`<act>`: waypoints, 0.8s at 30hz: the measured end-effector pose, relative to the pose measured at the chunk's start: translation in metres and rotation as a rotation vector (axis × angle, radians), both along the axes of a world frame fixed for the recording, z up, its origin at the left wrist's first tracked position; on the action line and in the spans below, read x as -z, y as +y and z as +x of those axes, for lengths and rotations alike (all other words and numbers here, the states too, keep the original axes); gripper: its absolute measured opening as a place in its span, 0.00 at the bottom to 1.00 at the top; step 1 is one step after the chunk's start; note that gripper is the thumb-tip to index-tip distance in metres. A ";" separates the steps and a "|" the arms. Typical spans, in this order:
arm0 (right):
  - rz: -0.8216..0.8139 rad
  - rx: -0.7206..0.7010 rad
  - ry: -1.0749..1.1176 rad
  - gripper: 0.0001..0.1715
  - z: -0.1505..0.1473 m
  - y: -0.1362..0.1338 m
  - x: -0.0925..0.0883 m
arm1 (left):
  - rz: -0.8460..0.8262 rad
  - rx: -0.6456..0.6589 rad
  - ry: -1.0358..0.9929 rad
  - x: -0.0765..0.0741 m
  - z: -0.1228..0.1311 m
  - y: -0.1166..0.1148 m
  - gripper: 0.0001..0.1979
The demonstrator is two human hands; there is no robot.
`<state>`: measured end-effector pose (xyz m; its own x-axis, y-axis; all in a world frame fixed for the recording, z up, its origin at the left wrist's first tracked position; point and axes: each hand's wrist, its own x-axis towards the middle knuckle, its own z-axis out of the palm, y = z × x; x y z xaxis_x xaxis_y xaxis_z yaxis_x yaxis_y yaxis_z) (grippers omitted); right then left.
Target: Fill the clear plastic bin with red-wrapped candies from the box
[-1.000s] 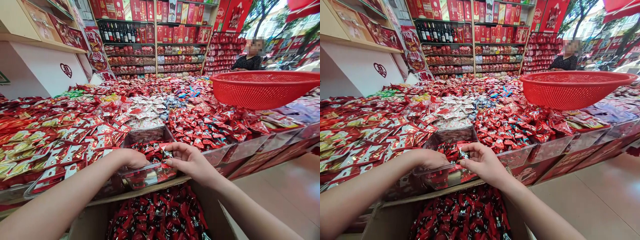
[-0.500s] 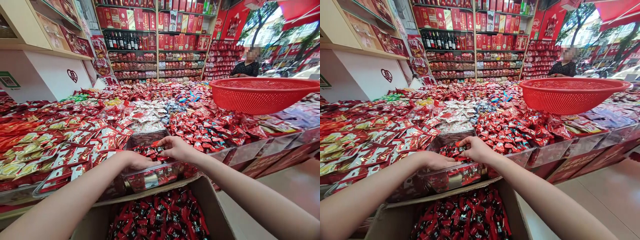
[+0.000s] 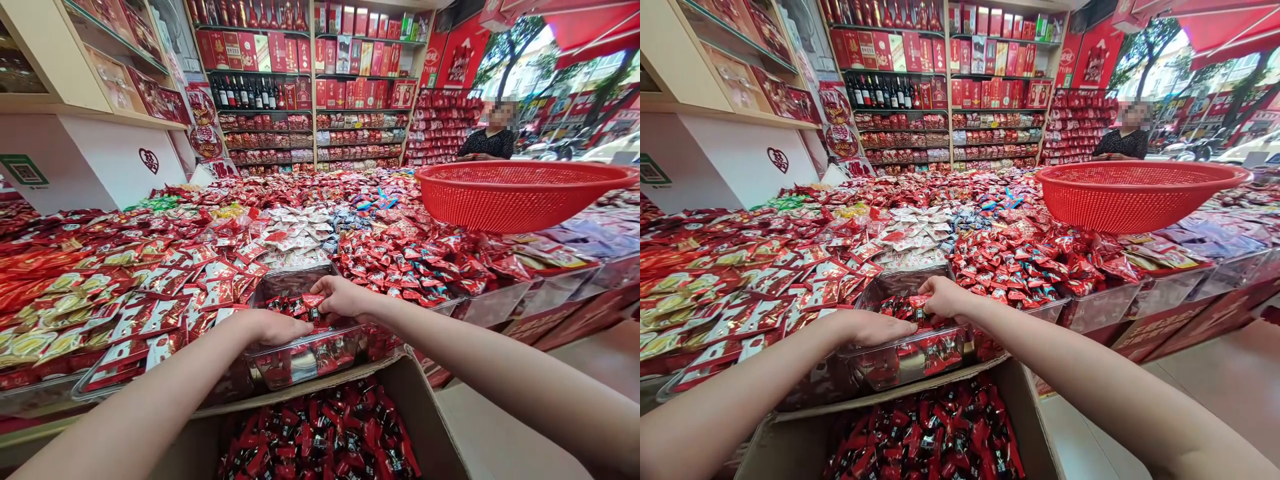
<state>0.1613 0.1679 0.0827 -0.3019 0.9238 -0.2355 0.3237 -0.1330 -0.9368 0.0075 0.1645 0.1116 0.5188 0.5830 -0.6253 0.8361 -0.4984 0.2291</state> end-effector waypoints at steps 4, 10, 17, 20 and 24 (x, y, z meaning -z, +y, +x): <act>-0.055 -0.040 0.004 0.04 -0.003 0.001 -0.003 | -0.042 0.133 0.002 -0.002 0.002 0.001 0.21; -0.144 0.103 0.049 0.09 -0.008 0.003 0.000 | -0.002 0.194 0.001 -0.002 0.001 0.002 0.19; -0.293 0.122 0.049 0.07 -0.014 0.003 0.003 | -0.020 0.081 0.010 0.003 -0.001 0.005 0.17; -0.337 0.039 0.100 0.06 -0.013 0.001 0.002 | -0.041 0.025 0.006 0.000 0.002 0.003 0.18; -0.390 -0.047 0.098 0.15 -0.011 0.004 -0.004 | -0.060 -0.076 0.011 -0.004 0.005 -0.001 0.19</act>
